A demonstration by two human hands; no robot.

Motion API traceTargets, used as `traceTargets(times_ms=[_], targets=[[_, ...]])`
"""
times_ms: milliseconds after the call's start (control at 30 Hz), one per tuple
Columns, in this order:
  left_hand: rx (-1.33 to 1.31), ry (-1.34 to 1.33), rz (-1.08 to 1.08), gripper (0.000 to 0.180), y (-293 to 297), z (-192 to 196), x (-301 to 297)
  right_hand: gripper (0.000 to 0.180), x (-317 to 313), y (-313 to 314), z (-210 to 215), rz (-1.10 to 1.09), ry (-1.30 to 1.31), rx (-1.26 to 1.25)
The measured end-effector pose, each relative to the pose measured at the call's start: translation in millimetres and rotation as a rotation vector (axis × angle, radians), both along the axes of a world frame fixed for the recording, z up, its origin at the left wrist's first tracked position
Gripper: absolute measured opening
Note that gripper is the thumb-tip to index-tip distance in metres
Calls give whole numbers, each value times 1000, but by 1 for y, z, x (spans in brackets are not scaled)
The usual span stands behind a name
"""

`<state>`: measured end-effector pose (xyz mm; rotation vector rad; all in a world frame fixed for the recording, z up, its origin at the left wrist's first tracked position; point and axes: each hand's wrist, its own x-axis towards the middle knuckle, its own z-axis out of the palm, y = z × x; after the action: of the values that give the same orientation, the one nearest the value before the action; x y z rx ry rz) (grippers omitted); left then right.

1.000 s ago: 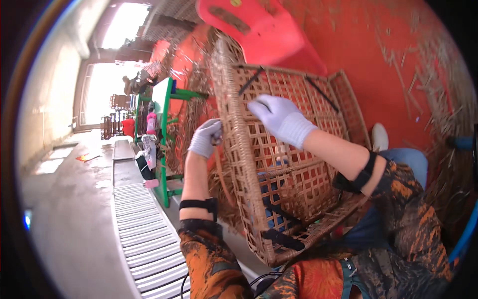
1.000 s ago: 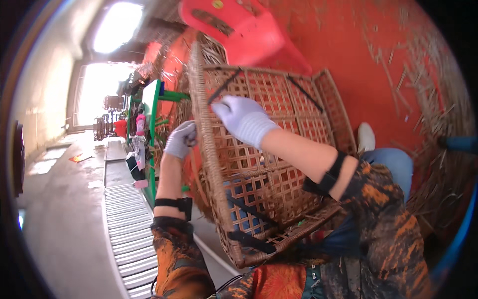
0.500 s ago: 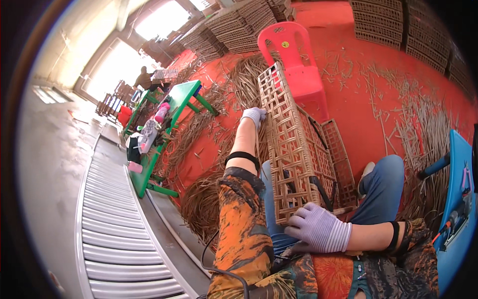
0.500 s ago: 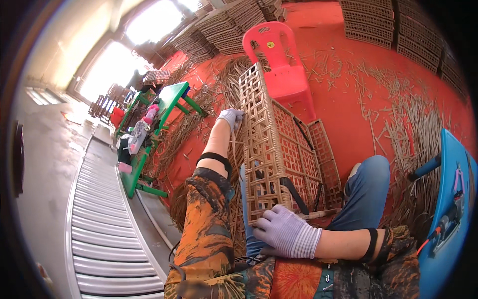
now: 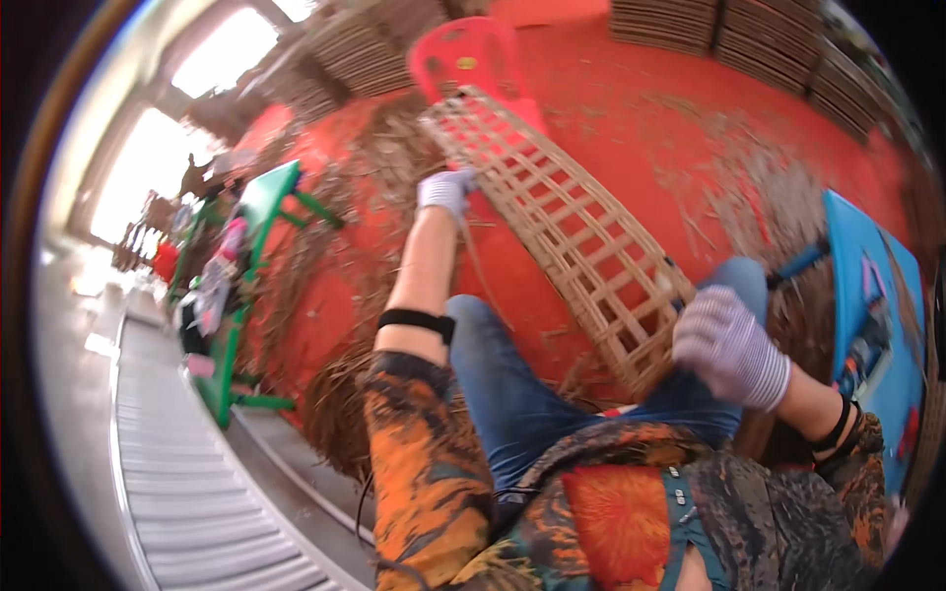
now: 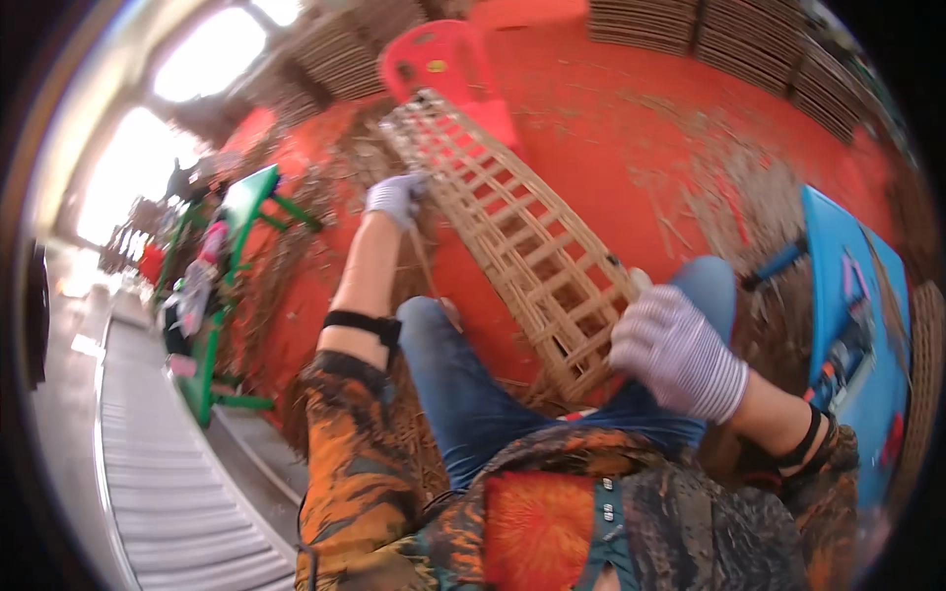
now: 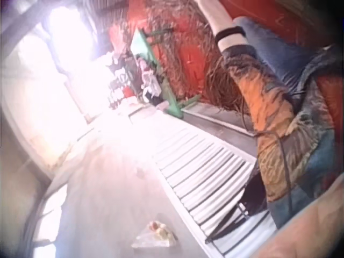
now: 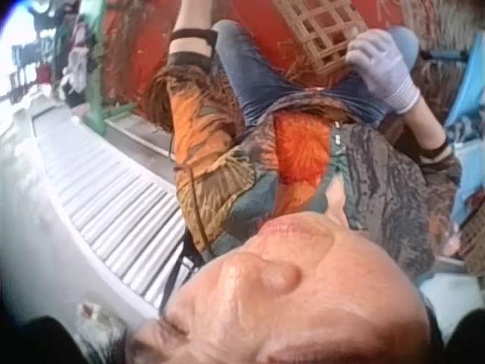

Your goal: Using a pneumatic staple gun to secure woven bamboo strips to a rectangular wooden frame.

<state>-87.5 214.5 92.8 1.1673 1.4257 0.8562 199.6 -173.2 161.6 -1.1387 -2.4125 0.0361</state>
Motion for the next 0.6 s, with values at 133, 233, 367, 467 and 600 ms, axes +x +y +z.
traceTargets(times_ms=[133, 233, 367, 467, 600], targets=[[73, -276, 78, 29, -27, 14, 10, 35, 42, -16, 10, -423, 281, -82], [135, -313, 53, 31, -43, 6, 1, 37, 45, -1, -14, -586, 356, 2], [120, -271, 109, 24, -81, 8, -11, 38, 58, 43, -26, -751, 180, 230], [109, -293, 153, 20, -116, 10, -39, 39, 52, 69, -25, -689, 182, 88], [112, -261, 149, 16, -139, 3, -87, 26, 2, 68, -11, -609, 207, -339]])
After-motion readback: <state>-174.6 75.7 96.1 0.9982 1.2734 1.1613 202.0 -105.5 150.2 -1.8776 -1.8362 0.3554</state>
